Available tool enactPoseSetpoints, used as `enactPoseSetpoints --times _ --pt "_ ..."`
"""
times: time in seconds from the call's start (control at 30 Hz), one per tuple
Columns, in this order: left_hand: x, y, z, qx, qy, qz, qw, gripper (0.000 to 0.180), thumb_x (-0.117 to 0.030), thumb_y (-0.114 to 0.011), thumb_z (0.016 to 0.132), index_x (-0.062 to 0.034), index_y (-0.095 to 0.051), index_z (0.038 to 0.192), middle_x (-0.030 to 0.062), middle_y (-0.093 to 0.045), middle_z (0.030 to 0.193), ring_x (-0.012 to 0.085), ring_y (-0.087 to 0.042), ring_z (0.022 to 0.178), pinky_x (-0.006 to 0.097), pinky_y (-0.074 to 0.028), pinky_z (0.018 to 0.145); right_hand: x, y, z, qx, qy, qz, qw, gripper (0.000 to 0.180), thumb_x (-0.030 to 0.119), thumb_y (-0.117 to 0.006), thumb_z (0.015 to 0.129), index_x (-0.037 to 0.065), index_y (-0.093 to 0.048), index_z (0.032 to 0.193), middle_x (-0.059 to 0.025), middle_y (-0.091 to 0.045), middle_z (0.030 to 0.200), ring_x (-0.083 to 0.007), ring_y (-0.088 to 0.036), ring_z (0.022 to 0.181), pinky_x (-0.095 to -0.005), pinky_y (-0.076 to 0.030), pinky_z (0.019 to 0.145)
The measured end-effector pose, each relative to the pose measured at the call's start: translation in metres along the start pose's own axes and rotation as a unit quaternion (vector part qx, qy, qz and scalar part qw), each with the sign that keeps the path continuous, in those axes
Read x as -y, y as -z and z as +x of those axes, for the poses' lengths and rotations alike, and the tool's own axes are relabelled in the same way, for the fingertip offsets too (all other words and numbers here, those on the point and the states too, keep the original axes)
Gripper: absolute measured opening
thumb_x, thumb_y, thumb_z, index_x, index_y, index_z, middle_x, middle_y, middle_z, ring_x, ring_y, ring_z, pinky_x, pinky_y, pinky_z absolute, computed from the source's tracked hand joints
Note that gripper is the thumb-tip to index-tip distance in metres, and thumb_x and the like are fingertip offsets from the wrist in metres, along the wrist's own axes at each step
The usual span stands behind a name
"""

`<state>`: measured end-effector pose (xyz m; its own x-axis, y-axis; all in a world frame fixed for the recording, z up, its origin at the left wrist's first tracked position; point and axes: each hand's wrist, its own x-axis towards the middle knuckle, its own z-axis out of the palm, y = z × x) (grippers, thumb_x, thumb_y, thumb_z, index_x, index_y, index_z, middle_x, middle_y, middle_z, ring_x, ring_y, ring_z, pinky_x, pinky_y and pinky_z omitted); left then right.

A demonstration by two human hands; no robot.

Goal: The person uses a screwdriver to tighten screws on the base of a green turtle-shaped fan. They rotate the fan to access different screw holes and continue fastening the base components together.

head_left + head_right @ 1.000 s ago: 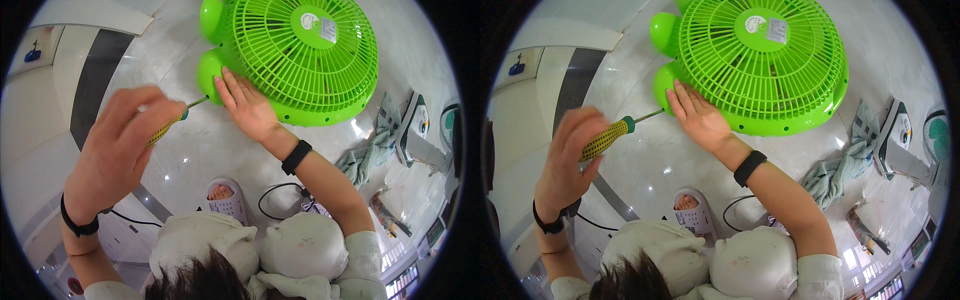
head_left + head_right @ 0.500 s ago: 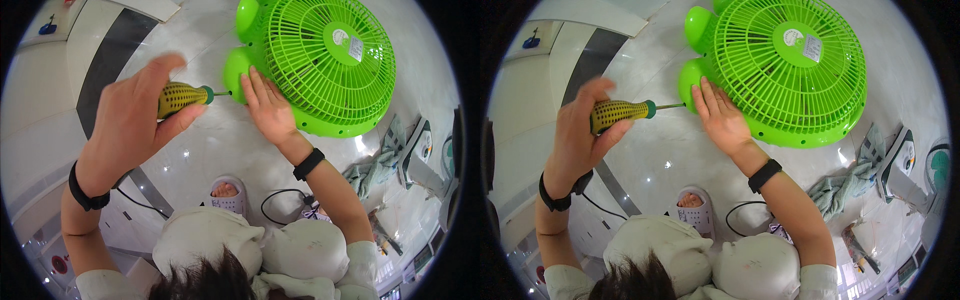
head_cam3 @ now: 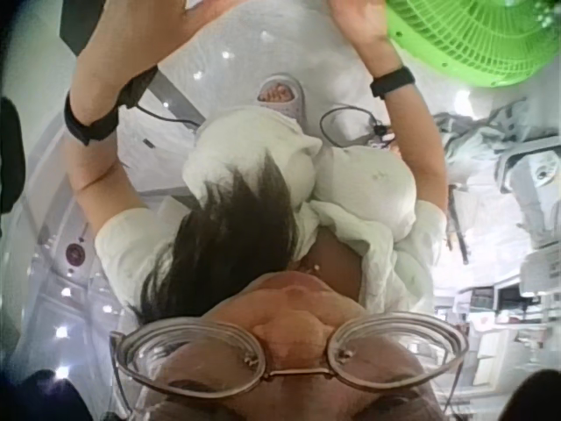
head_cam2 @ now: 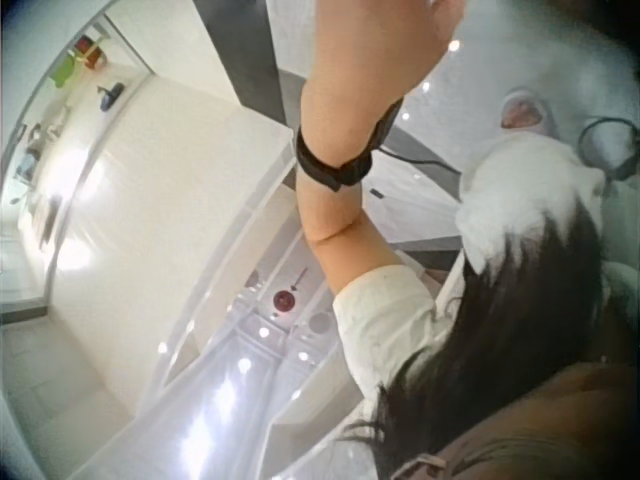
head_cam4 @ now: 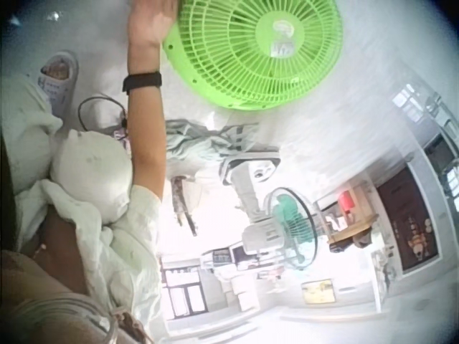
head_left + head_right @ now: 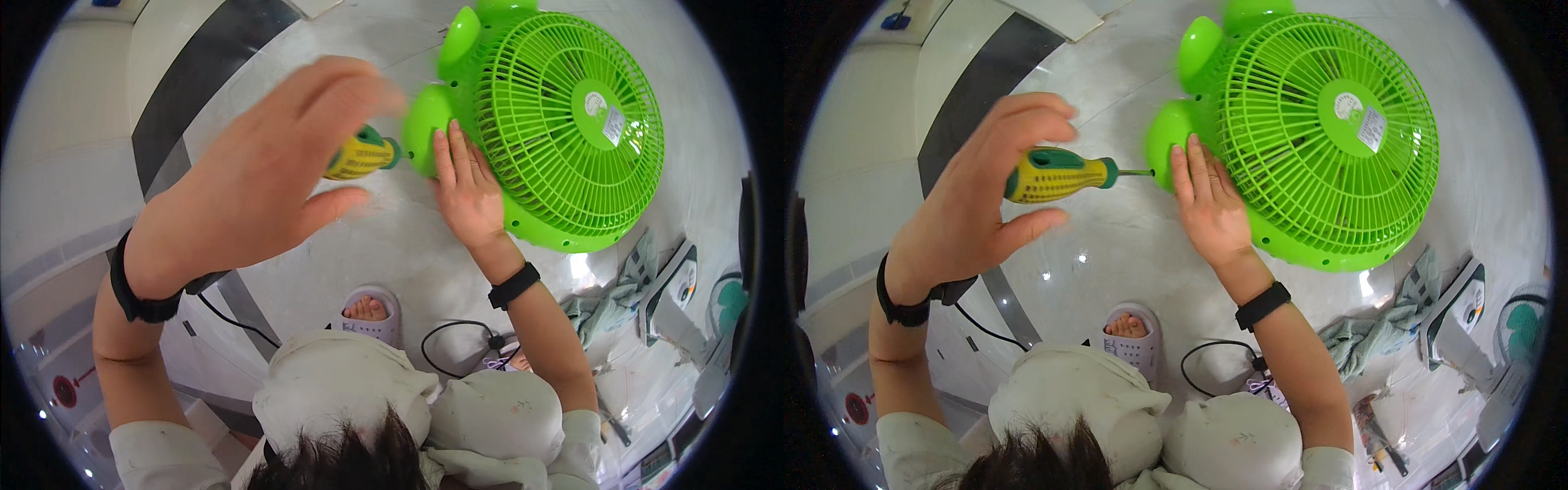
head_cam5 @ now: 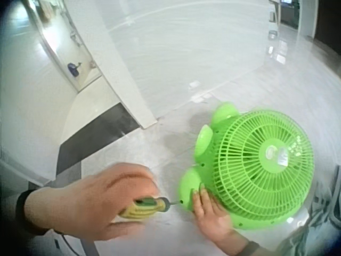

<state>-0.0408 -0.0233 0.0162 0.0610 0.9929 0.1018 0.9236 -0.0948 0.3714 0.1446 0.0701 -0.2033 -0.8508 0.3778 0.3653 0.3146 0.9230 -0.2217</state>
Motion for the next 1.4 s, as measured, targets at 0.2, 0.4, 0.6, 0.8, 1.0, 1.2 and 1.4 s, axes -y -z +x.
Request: enactPoseSetpoints --times 0.2,0.4,0.6,0.8,1.0,1.2,1.4 --pt "-0.002 -0.005 0.001 0.087 0.093 0.067 0.990 0.039 -0.008 -0.077 0.070 -0.0032 -0.057 0.103 0.0115 -0.059 0.098 0.0302 -0.060 0.082 0.035 -0.049 0.069 0.000 0.002 0.000 0.019 0.000 -0.005 1.000 0.065 0.014 -0.064 0.082 -0.002 -0.040 0.141 -0.0232 -0.045 0.142 -0.0306 -0.058 0.119 -0.0375 -0.047 0.102" --pt "-0.003 -0.003 -0.002 0.067 -0.043 -0.009 0.997 0.044 -0.012 -0.077 0.070 -0.0033 -0.057 0.108 0.0114 -0.060 0.102 0.0306 -0.061 0.087 0.035 -0.051 0.069 0.000 -0.001 0.000 0.009 0.008 -0.005 1.000 0.073 0.017 -0.068 0.079 -0.002 -0.037 0.143 -0.0227 -0.043 0.145 -0.0319 -0.057 0.119 -0.0383 -0.047 0.102" --pt "-0.005 -0.002 -0.005 0.018 0.071 0.000 0.997 0.051 -0.013 -0.078 0.068 -0.0053 -0.057 0.114 0.0118 -0.059 0.105 0.0312 -0.061 0.088 0.035 -0.051 0.069 0.000 0.000 -0.001 0.028 -0.002 0.005 1.000 0.081 0.016 -0.073 0.075 -0.001 -0.035 0.144 -0.0224 -0.043 0.145 -0.0329 -0.057 0.119 -0.0385 -0.047 0.102" --pt "0.000 -0.005 -0.001 0.178 0.091 0.065 0.978 0.060 -0.011 -0.078 0.067 -0.0075 -0.056 0.123 0.0133 -0.059 0.111 0.0329 -0.061 0.092 0.037 -0.052 0.073 -0.001 0.000 -0.001 0.019 0.013 -0.013 1.000 0.082 0.017 -0.073 0.075 -0.001 -0.034 0.145 -0.0229 -0.043 0.145 -0.0332 -0.057 0.118 -0.0384 -0.047 0.102" --pt "0.002 -0.016 -0.002 -0.001 -0.035 -0.077 0.996 0.050 -0.006 -0.077 0.069 -0.0075 -0.057 0.114 0.0121 -0.059 0.102 0.0332 -0.060 0.086 0.038 -0.051 0.071 0.000 0.001 -0.001 0.027 0.014 -0.019 0.999 0.083 0.017 -0.073 0.075 -0.002 -0.032 0.145 -0.0230 -0.042 0.145 -0.0329 -0.057 0.118 -0.0387 -0.048 0.102" --pt "0.006 -0.010 -0.013 -0.026 0.025 -0.018 0.999 0.046 -0.002 -0.077 0.069 -0.0054 -0.055 0.109 0.0121 -0.060 0.103 0.0312 -0.062 0.086 0.034 -0.050 0.070 0.000 0.003 0.000 0.032 0.009 -0.013 0.999 0.082 0.017 -0.073 0.075 0.000 -0.033 0.145 -0.0226 -0.043 0.145 -0.0338 -0.057 0.118 -0.0389 -0.048 0.101" --pt "0.013 0.020 -0.038 -0.068 0.009 -0.009 0.998 0.044 -0.002 -0.079 0.074 -0.0034 -0.054 0.111 0.0089 -0.061 0.099 0.0177 -0.064 0.085 0.027 -0.052 0.073 0.002 0.002 0.000 0.024 0.000 0.001 1.000 0.082 0.015 -0.074 0.074 0.001 -0.035 0.145 -0.0221 -0.044 0.144 -0.0346 -0.058 0.116 -0.0388 -0.048 0.100"
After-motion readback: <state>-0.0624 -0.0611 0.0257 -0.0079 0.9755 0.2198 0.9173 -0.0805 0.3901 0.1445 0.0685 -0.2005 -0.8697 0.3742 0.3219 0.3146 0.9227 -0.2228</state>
